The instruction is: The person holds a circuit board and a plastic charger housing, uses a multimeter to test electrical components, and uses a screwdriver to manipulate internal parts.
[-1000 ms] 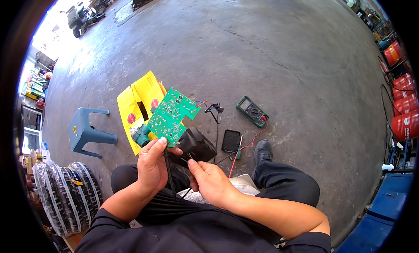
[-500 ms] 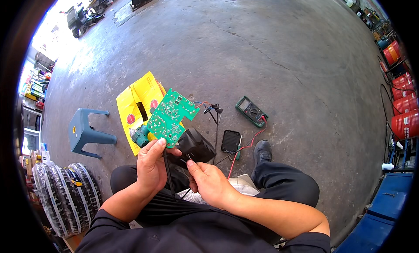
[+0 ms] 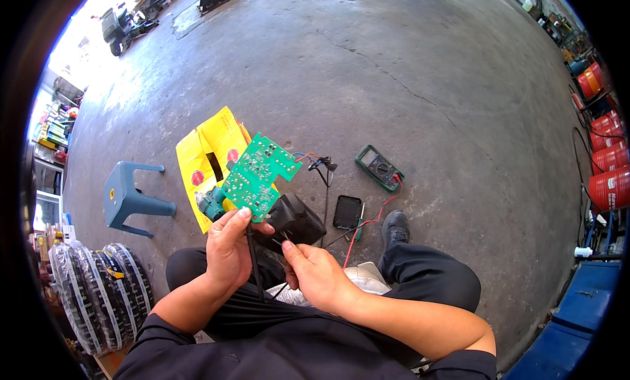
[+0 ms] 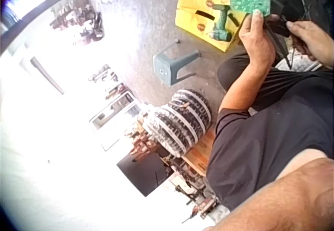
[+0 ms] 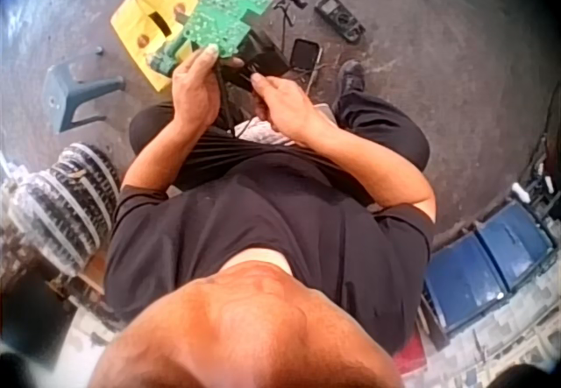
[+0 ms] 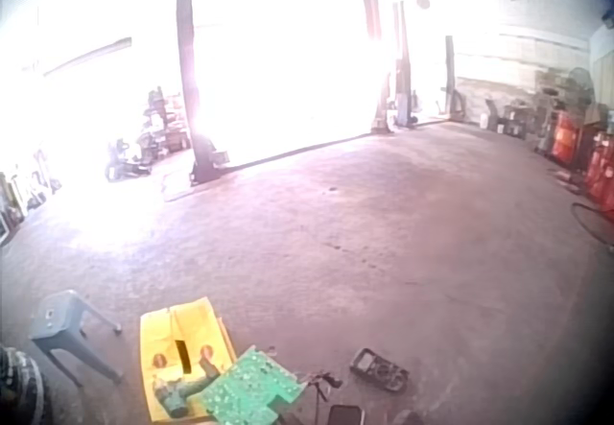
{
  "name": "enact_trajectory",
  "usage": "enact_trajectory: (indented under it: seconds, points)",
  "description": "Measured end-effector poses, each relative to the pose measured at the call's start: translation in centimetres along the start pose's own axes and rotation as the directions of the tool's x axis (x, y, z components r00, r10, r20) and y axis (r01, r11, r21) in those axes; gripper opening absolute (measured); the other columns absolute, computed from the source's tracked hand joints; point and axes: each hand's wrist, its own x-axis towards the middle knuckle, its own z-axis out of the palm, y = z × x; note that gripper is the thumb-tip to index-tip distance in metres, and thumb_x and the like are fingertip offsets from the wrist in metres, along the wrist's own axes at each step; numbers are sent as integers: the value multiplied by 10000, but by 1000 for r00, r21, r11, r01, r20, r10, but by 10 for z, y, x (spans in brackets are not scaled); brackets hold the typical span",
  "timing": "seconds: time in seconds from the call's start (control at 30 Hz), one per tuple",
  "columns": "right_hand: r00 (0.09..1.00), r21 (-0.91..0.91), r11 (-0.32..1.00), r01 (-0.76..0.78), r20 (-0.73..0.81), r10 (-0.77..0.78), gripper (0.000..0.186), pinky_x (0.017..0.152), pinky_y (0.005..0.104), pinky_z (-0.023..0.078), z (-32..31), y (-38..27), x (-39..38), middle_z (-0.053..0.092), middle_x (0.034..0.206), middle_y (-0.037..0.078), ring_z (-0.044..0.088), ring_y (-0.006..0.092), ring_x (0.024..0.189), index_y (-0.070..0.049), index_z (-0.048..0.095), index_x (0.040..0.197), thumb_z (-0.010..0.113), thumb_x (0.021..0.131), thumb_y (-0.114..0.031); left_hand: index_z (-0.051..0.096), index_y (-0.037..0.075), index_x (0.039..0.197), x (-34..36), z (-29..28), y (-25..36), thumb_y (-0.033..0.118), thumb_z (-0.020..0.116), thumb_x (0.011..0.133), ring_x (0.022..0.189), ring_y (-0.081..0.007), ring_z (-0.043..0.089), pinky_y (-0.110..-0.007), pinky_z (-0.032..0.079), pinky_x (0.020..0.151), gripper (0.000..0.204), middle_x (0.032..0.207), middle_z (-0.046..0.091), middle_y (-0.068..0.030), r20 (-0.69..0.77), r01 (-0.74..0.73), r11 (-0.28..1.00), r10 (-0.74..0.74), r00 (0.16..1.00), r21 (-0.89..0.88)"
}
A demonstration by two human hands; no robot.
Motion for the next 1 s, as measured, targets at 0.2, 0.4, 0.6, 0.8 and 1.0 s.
enact_trajectory:
  seconds: [0.2, 0.4, 0.6, 0.8, 1.0]
  points:
    - [995, 93, 991, -100, 33, 97, 515, 550, 274, 400, 2, -12, -7, 593, 673, 31, 486, 99, 574, -62, 570, 777, 426, 1071, -460, 673, -35, 1032, -1, 3, 2, 185, 558, 998, 860, -199, 672, -353, 497, 876, 250, 954, 712, -123, -17, 8, 1000, -8, 1000, 2]
    - [991, 4, 992, 128, -42, -128, 308, 652, 211, 449, 19, -20, -20, 672, 865, -4, 573, 44, 739, 25, 651, 1048, 709, 965, -265, 689, -37, 1006, -2, 4, 0, 176, 594, 1019, 859, -132, 663, -290, 535, 786, 234, 916, 733, -114, -3, 33, 999, -33, 999, -5]
    - [987, -26, 986, 162, -13, -162, 163, 498, 213, 368, 16, -9, -11, 568, 721, -46, 458, 31, 552, -36, 627, 1019, 650, 993, -195, 634, -42, 1108, -7, 1, -9, 212, 508, 1055, 945, -210, 681, -362, 577, 831, 288, 985, 708, -165, 97, 122, 992, -125, 987, 39]
    - [923, -189, 939, 288, -207, -324, 291, 506, 227, 330, -8, -45, -26, 493, 609, -57, 416, 26, 543, -6, 681, 889, 572, 1039, -231, 636, -30, 1131, 0, -10, -12, 138, 497, 1046, 948, -168, 665, -332, 475, 941, 234, 960, 727, -119, 200, 33, 992, -58, 978, 124]
    - [960, -179, 981, 80, -252, -124, 454, 410, 238, 234, -42, -59, 1, 413, 496, -58, 317, 40, 415, -45, 687, 845, 526, 1046, -419, 649, -46, 1114, -4, -4, -6, 110, 524, 1042, 884, -109, 635, -275, 490, 863, 213, 893, 716, -79, 276, 71, 956, -152, 949, 284]
